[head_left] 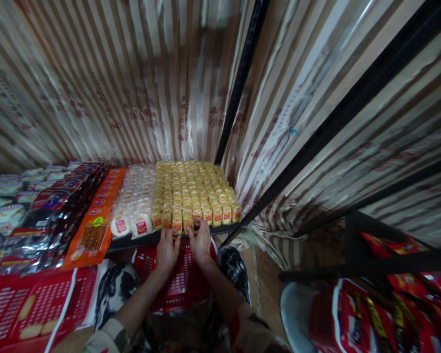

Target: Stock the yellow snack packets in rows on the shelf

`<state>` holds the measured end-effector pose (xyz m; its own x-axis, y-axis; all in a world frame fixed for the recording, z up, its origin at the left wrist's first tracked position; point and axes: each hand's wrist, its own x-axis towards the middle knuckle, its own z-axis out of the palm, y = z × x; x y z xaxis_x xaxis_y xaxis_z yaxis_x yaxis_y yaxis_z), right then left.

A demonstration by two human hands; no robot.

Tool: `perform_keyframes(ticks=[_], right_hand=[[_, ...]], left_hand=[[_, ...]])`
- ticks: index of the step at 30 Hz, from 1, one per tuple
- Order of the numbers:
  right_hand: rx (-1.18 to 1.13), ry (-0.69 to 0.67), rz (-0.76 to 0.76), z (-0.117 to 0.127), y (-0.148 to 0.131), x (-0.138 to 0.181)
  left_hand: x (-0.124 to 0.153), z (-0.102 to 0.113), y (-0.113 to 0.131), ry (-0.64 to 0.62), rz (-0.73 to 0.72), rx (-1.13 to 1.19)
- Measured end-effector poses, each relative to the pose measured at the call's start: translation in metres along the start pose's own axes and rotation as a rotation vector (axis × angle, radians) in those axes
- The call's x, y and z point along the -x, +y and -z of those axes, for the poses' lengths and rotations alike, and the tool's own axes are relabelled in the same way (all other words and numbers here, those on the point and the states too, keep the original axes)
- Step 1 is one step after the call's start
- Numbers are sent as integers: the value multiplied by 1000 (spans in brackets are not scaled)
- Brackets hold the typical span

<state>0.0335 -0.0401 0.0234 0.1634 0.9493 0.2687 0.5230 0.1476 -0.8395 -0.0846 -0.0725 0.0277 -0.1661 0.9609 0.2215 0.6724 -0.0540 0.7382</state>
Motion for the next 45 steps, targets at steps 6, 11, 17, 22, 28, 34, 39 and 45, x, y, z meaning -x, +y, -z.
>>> perform_keyframes(ticks=[6,11,17,22,28,34,39,45], right_hand=[[28,39,103,-2,5,5],[27,76,145,-7,9,0],[59,93,191,-10,11,0],[37,82,207,-11,15,-3],[25,69,204,-15,16,-7],[25,54,205,-16,18,-9],[33,46,221,-16,20,-10],[42,63,234,-17,19,-9]], left_hand=[[-9,-5,-5,46,-34,-2],[-16,-10,-8,103,-94,38],[-20,-11,-10,136,-133,7],[-23,-12,-13,120,-144,-43],[-23,-14,-13,57,-107,-196],[-25,-15,-11,18,-97,-271],[-17,-15,-13,42,-153,-270],[-3,-5,-26,236,-161,-278]])
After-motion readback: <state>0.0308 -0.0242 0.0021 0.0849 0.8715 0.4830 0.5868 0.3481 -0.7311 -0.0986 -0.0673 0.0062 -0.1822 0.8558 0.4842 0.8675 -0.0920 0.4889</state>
